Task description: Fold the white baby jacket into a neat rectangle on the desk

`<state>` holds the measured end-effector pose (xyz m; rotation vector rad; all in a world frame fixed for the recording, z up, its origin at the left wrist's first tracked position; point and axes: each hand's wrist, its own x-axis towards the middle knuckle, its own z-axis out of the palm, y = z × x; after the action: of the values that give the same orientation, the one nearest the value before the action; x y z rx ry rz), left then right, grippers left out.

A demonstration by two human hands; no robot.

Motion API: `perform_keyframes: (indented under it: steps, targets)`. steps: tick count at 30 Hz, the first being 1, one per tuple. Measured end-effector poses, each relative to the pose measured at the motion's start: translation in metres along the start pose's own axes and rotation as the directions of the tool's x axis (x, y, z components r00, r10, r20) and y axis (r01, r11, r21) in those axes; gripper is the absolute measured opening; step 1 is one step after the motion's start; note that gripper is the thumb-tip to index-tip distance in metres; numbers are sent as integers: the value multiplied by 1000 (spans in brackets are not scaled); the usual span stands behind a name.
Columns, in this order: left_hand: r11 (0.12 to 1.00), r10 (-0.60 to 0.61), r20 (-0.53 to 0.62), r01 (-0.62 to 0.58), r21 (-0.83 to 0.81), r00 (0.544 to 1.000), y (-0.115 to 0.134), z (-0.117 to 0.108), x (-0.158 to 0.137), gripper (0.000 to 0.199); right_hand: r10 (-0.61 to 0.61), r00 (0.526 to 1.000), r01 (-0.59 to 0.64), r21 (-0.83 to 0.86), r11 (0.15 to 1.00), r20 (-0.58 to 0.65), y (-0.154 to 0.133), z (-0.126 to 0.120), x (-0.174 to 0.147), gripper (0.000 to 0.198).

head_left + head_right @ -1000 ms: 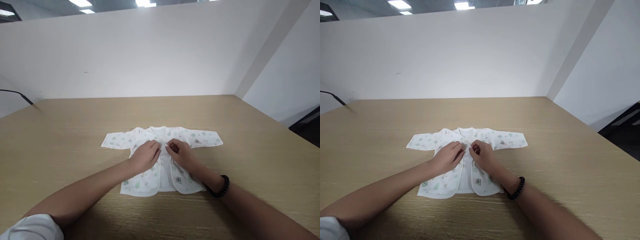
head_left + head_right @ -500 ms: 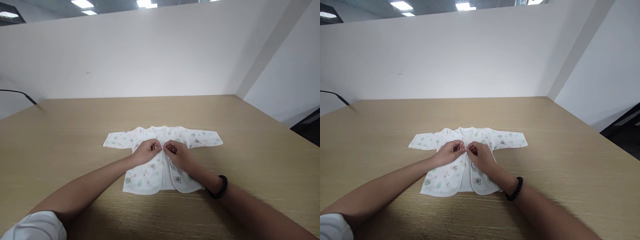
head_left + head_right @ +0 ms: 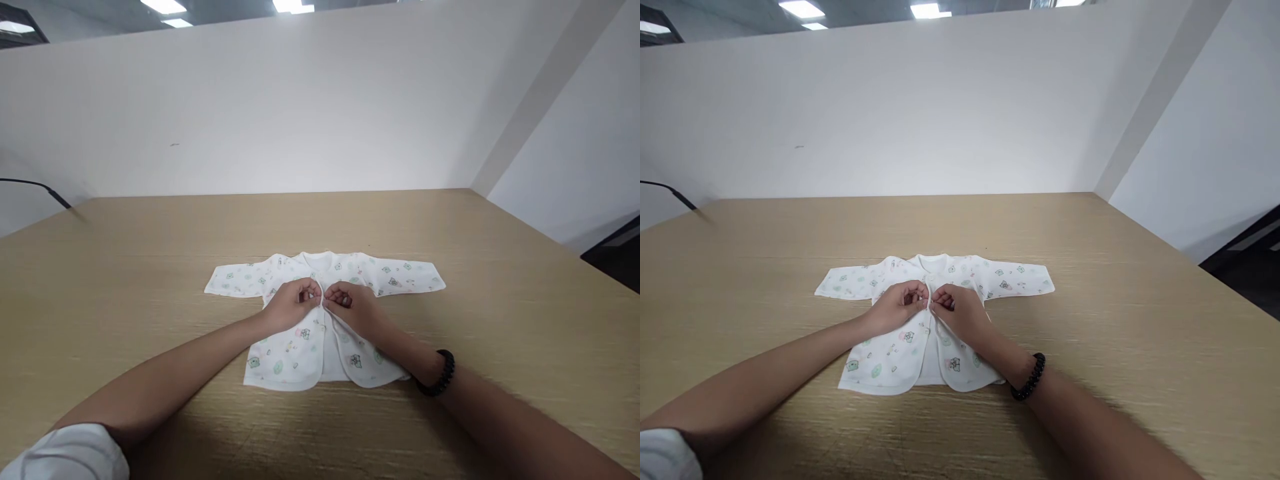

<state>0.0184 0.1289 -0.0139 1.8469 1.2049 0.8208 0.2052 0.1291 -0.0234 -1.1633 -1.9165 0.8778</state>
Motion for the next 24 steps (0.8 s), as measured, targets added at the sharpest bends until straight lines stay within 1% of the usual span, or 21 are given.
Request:
perform_keyframes:
  steps: [3, 7, 11, 15, 19, 22, 24]
  targets:
    - [1000, -5, -14, 5, 5, 1000, 0, 0, -1, 9, -15, 1000, 14, -51, 999, -8, 0, 1, -1, 4]
    - [999, -45, -12, 45, 13, 999, 3, 0, -2, 19, -52, 998, 49, -137, 989, -19, -2, 1, -2, 11]
    - [998, -53, -21, 52, -20, 998, 1, 1, -2, 23, -84, 996, 82, -161, 984, -7, -2, 1, -3, 8]
    - [995, -56, -25, 54, -80, 998, -4, 1, -1, 19, -31, 999, 28, -123, 992, -23, -3, 2, -2, 7]
    - [995, -50, -15, 49, -82, 999, -6, 1, 1, 18, 51, 998, -52, -46, 998, -21, -1, 1, 2, 12]
    - [999, -1, -6, 1, -44, 1000, -6, 1, 1, 14, 82, 997, -82, -7, 997, -6, 0, 0, 6, 15]
    - [999, 50, -12, -50, 5, 999, -7, 2, 1, 10, 83, 997, -83, -10, 996, -2, 1, 0, 7, 16]
